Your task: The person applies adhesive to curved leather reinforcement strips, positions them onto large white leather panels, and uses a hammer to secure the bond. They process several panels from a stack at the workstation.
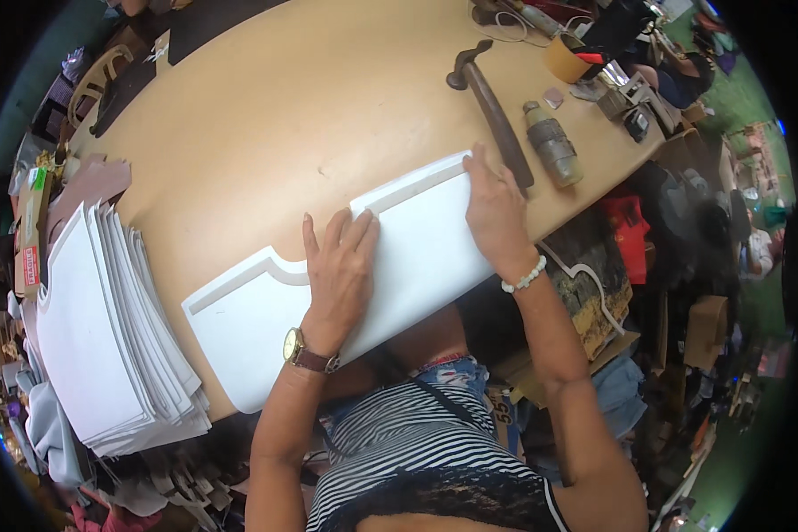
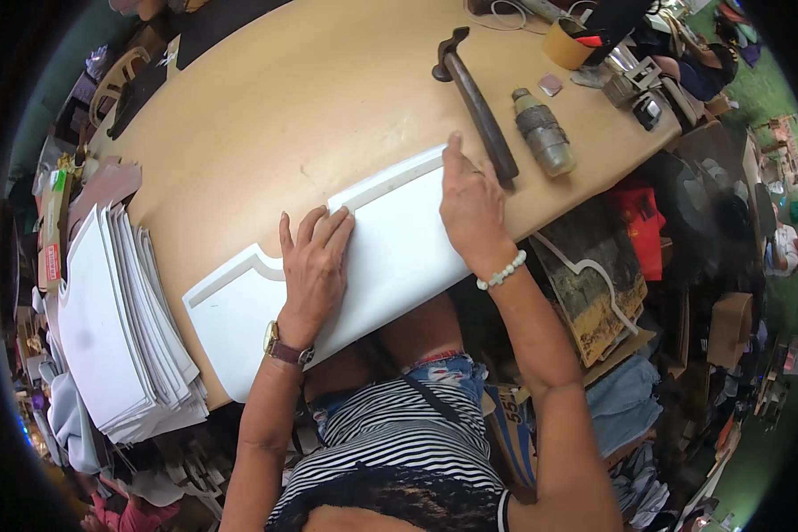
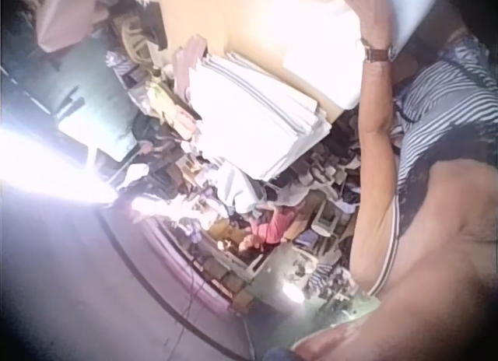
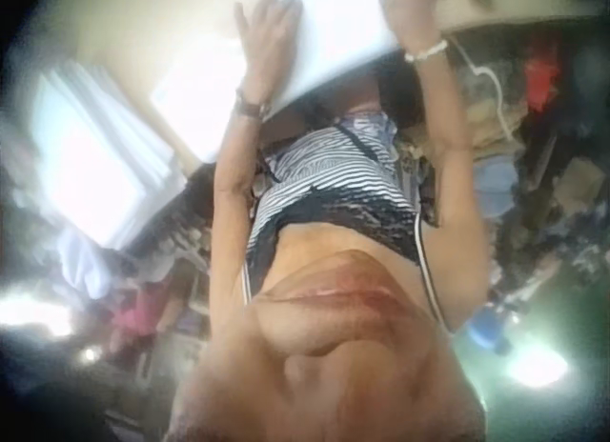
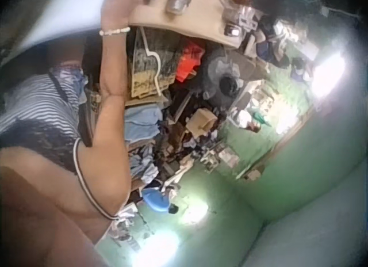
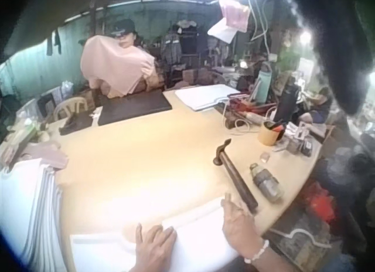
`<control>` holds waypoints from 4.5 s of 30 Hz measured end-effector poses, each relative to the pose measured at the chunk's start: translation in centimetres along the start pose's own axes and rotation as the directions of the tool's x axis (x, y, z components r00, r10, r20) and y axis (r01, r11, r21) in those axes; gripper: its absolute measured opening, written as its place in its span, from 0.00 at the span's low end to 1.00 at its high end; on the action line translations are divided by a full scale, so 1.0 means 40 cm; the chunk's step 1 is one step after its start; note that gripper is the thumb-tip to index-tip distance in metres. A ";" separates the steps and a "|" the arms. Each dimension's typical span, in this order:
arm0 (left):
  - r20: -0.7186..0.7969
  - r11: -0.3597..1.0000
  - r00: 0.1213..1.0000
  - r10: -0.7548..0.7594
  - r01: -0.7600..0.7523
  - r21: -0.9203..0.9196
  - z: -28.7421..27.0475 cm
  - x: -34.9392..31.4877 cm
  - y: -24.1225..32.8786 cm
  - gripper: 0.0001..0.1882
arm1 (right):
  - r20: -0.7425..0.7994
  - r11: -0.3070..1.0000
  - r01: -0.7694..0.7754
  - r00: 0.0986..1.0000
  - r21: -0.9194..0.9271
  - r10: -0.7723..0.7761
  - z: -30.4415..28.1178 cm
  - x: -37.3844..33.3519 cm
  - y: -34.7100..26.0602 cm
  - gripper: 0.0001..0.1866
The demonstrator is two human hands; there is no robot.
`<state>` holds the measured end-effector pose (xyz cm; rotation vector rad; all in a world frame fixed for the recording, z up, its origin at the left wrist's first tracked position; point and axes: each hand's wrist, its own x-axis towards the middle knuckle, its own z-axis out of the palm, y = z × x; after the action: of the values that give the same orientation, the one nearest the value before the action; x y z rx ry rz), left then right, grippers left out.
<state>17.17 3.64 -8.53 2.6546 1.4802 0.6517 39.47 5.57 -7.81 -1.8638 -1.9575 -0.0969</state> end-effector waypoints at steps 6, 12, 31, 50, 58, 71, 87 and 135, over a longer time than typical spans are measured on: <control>0.003 0.999 0.999 -0.043 0.043 0.003 -0.003 0.004 0.021 0.21 | -0.288 0.983 -0.138 0.953 -0.123 0.097 -0.049 0.133 0.047 0.19; 0.014 0.976 1.000 0.000 0.003 -0.216 -0.042 -0.118 0.119 0.23 | 0.090 0.938 -0.339 0.939 0.068 0.333 -0.075 0.090 0.071 0.16; -0.020 0.977 0.999 0.033 -0.037 -0.209 -0.010 -0.160 0.107 0.22 | 0.050 0.909 -0.349 0.937 0.230 0.347 -0.147 -0.126 0.014 0.17; -0.090 0.977 0.995 0.038 -0.056 -0.205 -0.001 -0.175 0.097 0.21 | 0.289 0.950 -0.090 0.957 0.300 -0.001 -0.141 -0.112 -0.157 0.14; -0.238 0.960 0.967 0.086 -0.145 -0.240 0.019 -0.193 0.094 0.18 | 0.257 0.904 0.091 0.942 0.417 -0.214 -0.135 -0.171 -0.182 0.13; -0.211 0.983 0.961 0.177 -0.184 -0.016 0.050 -0.257 0.096 0.23 | 0.458 0.871 0.224 0.778 0.437 -0.430 -0.064 -0.009 -0.287 0.15; -0.295 0.976 0.947 0.127 -0.171 -0.131 0.084 -0.274 0.112 0.30 | 0.446 0.749 0.308 0.649 0.586 -0.616 0.034 0.053 -0.519 0.16; -0.479 0.535 0.240 -0.844 0.436 -0.724 -0.328 -0.468 -0.067 0.10 | -0.012 0.475 -0.122 0.963 0.872 0.270 -0.028 -0.125 -0.038 0.18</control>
<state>1.51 -12.48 -3.60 1.0253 2.0326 1.9132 38.29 0.37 -8.20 -1.2764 -1.2370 0.6971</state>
